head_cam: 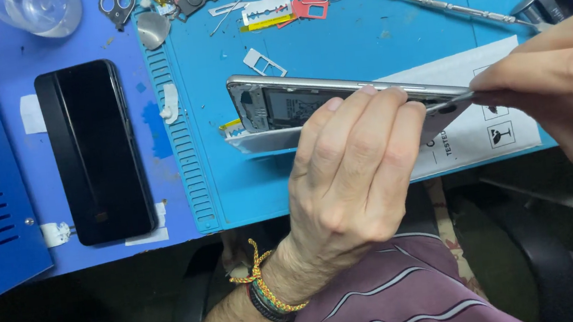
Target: Prying open the back cover of a smartphone using a thin metal tool and fingers.
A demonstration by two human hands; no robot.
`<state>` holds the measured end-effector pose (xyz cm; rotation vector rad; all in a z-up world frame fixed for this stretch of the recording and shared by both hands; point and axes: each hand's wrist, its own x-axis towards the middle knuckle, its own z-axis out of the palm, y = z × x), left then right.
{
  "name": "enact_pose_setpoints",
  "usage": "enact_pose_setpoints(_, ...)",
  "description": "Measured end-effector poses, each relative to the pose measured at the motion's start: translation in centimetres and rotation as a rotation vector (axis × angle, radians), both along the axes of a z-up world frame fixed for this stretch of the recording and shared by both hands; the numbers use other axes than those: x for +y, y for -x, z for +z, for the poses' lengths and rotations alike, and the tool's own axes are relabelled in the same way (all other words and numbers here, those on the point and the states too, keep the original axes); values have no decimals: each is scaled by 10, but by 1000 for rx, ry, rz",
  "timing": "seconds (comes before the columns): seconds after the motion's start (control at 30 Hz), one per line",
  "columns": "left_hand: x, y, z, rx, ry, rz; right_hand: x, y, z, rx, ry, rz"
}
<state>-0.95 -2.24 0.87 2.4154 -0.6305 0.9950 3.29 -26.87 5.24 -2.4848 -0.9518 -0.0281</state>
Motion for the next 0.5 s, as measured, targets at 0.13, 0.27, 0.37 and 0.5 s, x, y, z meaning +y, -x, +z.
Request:
enact_pose_setpoints(0.13,0,0,0,-12,-6,11,5,-6,-3,-83,28,78)
enact_pose_setpoints(0.27,1,0,-1,-21,4,4,29,1,14,-65,59,55)
enact_pose_setpoints(0.37,2,-1,0,6,-6,0,27,1,4,-86,6,22)
enact_pose_setpoints(0.5,1,-3,0,-8,-13,-1,22,-3,5,-47,42,2)
